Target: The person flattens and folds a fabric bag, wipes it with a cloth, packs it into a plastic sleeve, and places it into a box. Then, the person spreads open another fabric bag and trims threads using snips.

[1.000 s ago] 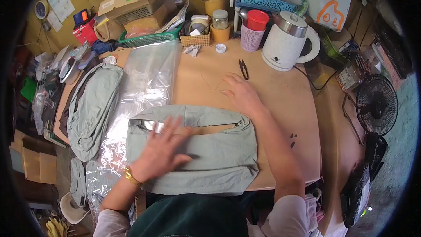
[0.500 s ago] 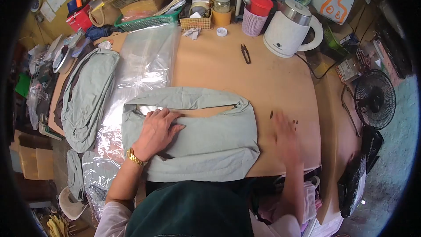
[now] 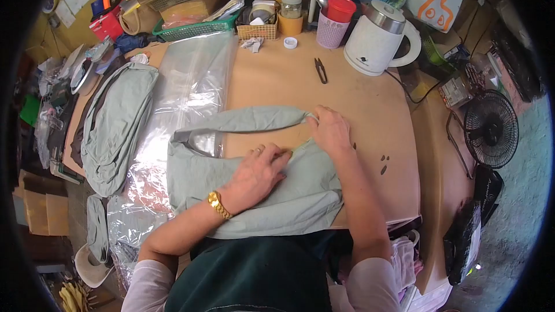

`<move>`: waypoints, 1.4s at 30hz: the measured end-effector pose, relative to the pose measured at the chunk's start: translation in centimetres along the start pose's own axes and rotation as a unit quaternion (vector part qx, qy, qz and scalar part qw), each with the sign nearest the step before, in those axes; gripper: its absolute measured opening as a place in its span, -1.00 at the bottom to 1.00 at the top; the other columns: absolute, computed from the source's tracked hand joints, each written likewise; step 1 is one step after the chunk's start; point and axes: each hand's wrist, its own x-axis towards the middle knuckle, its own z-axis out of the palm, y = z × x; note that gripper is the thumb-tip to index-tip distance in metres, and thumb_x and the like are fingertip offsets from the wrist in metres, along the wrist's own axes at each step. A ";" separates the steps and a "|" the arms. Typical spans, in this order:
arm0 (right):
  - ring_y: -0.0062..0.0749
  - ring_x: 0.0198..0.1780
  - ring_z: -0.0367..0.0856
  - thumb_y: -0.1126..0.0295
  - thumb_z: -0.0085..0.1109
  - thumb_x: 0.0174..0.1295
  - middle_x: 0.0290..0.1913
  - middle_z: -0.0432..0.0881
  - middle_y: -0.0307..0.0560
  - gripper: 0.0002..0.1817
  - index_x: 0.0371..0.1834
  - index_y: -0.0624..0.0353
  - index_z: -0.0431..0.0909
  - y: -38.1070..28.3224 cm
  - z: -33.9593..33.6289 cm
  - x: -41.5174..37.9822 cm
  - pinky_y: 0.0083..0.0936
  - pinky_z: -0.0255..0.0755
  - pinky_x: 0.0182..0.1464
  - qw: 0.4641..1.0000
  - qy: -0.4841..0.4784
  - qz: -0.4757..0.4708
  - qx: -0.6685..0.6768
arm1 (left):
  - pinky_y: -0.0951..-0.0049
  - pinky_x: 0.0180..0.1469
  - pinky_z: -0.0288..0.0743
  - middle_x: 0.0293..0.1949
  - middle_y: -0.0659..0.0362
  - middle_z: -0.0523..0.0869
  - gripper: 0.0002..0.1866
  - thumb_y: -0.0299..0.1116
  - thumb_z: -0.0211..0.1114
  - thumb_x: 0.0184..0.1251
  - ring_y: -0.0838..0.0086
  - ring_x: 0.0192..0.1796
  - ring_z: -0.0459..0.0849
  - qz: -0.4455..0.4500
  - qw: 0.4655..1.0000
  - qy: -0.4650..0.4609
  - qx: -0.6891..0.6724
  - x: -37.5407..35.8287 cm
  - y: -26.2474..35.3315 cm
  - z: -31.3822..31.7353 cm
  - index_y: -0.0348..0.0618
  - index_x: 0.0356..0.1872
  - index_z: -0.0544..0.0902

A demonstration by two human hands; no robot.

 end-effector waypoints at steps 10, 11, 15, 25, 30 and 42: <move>0.09 -0.28 0.62 0.36 0.29 0.23 -0.28 0.63 0.11 -0.83 -0.33 0.23 0.55 0.9 0.1 0.8 -0.14 0.48 -0.21 0.990 0.033 0.084 0.104 | 0.34 0.02 0.43 -0.04 0.10 0.46 -0.47 -0.39 0.10 0.25 0.32 0.00 0.50 0.019 0.986 -0.036 0.160 -1.0 1.8 1.0 -0.26 0.28 0.50; 0.05 -0.27 0.62 0.41 0.30 0.21 -0.28 0.63 0.07 -0.86 -0.34 0.23 0.56 0.6 0.0 0.5 -0.18 0.48 -0.21 0.986 0.101 0.040 0.130 | 0.35 0.02 0.43 -0.05 0.11 0.46 -0.47 -0.38 0.10 0.25 0.32 0.00 0.50 0.020 0.986 -0.030 0.161 -1.1 1.7 1.0 -0.26 0.28 0.50; -0.03 -0.18 0.61 0.49 0.33 0.14 -0.26 0.63 0.00 -0.87 -0.32 0.24 0.56 -2.4 -3.5 -2.6 -0.21 0.49 -0.14 0.983 0.057 -0.028 0.170 | 0.36 -0.01 0.42 -0.06 0.11 0.46 -0.47 -0.38 0.10 0.25 0.33 -0.01 0.49 0.017 0.988 -0.019 0.155 -1.2 1.6 1.1 -0.26 0.28 0.50; -0.42 -0.31 0.57 0.51 0.13 0.30 -0.39 0.61 -0.16 -1.00 -0.28 0.17 0.53 -0.3 -0.3 -3.3 -0.43 0.46 -0.23 0.980 0.021 -0.071 0.185 | 0.35 0.04 0.40 -0.02 0.09 0.46 -0.46 -0.38 0.08 0.26 0.31 0.03 0.49 0.015 0.988 -0.020 0.151 -1.5 1.5 1.2 -0.24 0.31 0.48; -0.72 -0.44 0.40 0.50 -0.02 0.44 -0.49 0.51 -0.33 -0.91 -0.23 0.11 0.48 1.7 -1.5 -0.8 -0.69 0.32 -0.35 0.892 0.023 0.042 0.449 | 0.30 0.11 0.40 0.05 0.05 0.47 -0.45 -0.39 0.08 0.26 0.28 0.07 0.48 0.010 0.991 -0.019 0.131 -1.6 1.4 1.3 -0.24 0.32 0.47; -0.67 -0.42 0.39 0.38 0.10 0.45 -0.44 0.45 -0.32 -0.91 -0.11 0.14 0.47 -8.3 -12.4 4.9 -0.69 0.33 -0.34 0.789 0.078 -0.186 0.580 | 0.26 0.19 0.36 0.05 0.03 0.50 -0.45 -0.37 0.04 0.28 0.22 0.11 0.47 0.003 0.998 0.041 0.057 -2.4 0.3 2.8 -0.23 0.33 0.45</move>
